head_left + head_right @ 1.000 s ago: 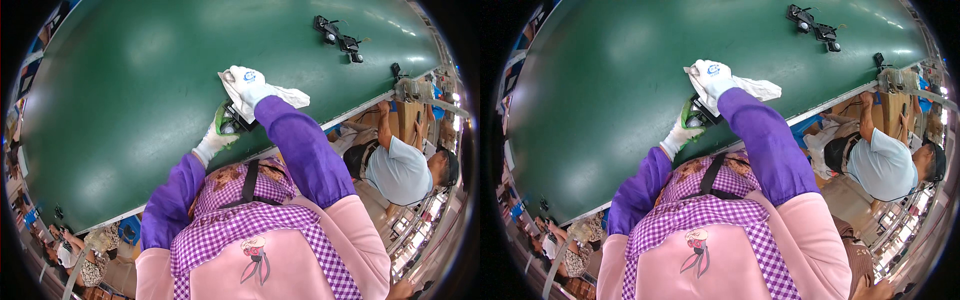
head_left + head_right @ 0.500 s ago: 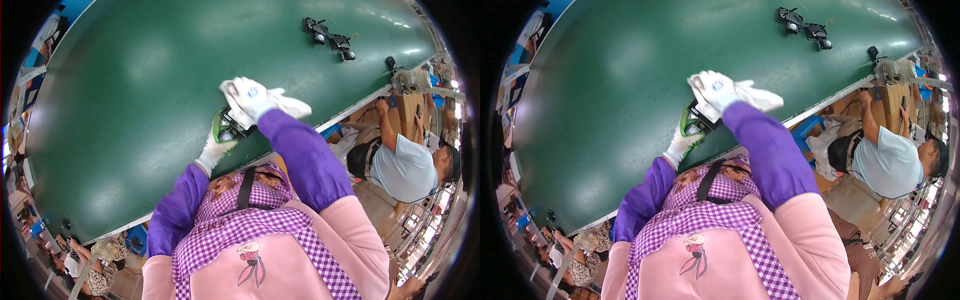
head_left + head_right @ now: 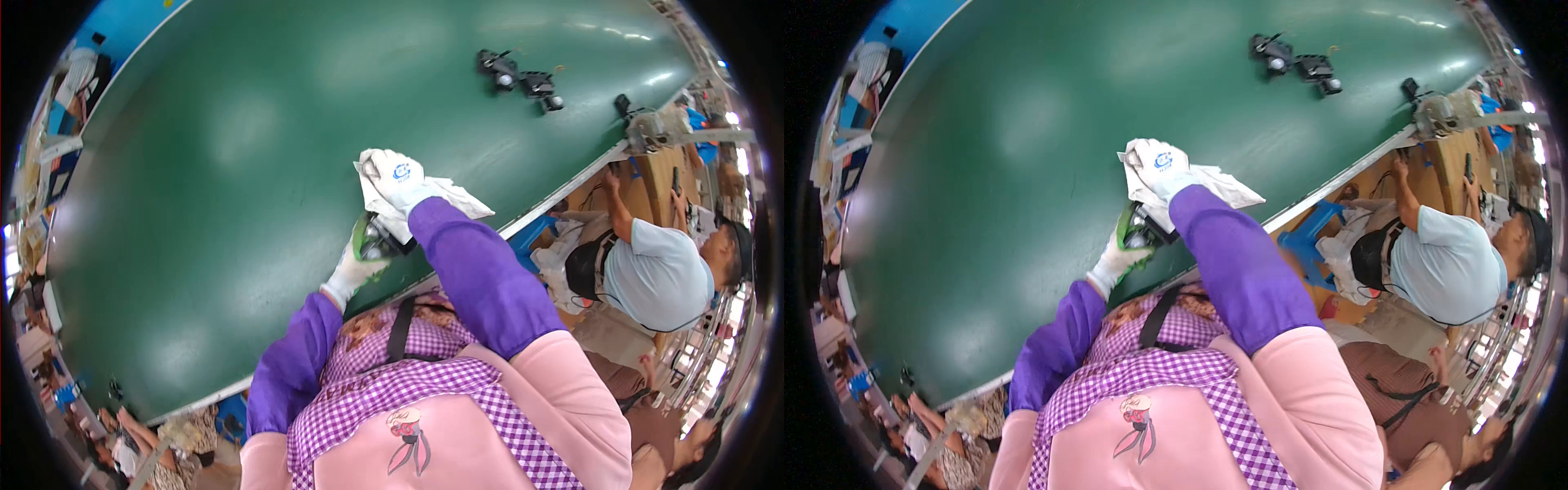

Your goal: Cleaning plastic electronic housing components with a cloth and solvent.

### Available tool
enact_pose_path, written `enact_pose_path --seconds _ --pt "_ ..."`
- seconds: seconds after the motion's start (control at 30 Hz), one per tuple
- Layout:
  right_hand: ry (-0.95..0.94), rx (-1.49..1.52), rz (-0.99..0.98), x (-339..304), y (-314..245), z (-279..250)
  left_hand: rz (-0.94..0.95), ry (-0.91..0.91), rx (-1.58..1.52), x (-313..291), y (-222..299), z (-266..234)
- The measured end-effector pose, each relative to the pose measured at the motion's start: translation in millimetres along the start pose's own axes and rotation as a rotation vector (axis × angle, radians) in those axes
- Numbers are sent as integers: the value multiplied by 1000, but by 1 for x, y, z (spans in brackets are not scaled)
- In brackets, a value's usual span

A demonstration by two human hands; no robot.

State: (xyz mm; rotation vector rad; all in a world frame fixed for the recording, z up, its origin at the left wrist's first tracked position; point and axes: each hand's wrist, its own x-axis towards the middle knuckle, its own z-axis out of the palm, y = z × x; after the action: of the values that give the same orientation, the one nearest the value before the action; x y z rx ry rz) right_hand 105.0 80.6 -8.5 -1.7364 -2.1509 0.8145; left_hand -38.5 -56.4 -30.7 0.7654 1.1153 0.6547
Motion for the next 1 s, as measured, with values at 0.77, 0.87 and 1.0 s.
enact_pose_path --seconds 0.77,0.87,1.0 --pt "489 165 169 -115 85 -81 314 576 348 7 87 -99" --pt "370 -230 214 -116 90 -46 485 337 738 94 123 -10" --pt "168 -243 147 -132 79 -36 711 -28 1078 152 181 109"
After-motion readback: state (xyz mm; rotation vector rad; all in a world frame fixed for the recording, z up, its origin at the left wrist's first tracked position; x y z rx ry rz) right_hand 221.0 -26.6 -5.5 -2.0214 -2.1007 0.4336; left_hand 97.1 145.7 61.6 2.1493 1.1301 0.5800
